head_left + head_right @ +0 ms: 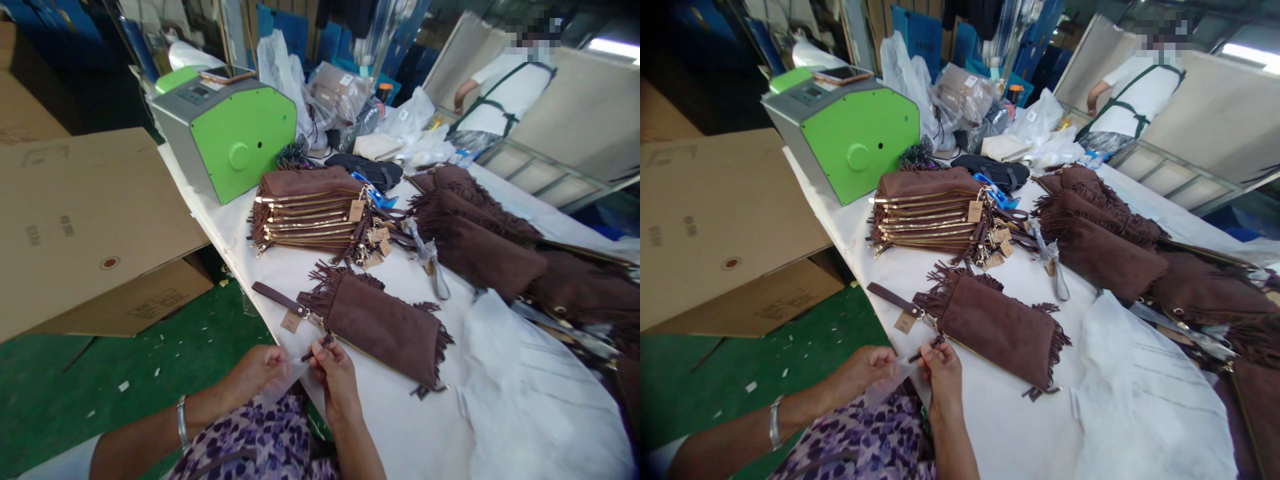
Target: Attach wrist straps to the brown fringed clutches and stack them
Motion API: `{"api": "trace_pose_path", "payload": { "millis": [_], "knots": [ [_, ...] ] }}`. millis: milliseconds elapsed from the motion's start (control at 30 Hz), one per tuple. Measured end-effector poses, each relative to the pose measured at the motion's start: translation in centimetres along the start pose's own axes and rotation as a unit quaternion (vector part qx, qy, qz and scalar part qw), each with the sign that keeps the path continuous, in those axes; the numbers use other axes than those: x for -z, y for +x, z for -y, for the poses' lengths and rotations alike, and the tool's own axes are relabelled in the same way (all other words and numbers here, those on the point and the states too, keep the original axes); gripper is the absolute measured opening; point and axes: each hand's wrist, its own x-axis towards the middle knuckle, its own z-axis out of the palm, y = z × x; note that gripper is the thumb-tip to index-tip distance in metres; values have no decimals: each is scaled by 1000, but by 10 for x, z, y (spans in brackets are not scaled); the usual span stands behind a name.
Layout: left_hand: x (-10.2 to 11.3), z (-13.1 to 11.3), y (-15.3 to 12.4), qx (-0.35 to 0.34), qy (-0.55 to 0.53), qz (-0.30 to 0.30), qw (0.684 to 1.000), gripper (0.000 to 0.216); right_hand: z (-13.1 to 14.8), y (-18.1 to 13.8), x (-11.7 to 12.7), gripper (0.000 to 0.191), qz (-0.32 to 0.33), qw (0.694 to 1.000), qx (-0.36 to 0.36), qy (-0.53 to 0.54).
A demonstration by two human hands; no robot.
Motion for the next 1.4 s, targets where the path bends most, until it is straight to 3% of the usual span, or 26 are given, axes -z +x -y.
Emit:
{"api": "trace_pose_path", "payload": {
  "millis": [367,533,667,833,1000,1200,1400],
  "knots": [
    [-18,15,13,-1,-13,42,999,55,-4,5,9,55,21,997,-7,-75],
    [-41,6,19,1,-44,1,999,44,5,-5,16,49,21,992,22,-120],
    [-50,-1,23,12,-49,-38,998,42,9,-20,31,31,25,961,112,-251],
    [-47,-3,26,-3,-10,-46,999,40,-2,-26,40,11,34,943,109,-313],
    [-46,-3,33,-26,45,-50,997,44,2,-18,39,18,57,930,112,-346],
    [-51,-20,44,-19,71,-77,994,44,23,-6,44,19,4,871,205,-447],
    [-51,-23,48,14,22,-50,998,45,21,-2,43,20,-10,866,213,-452]
  ]
}}
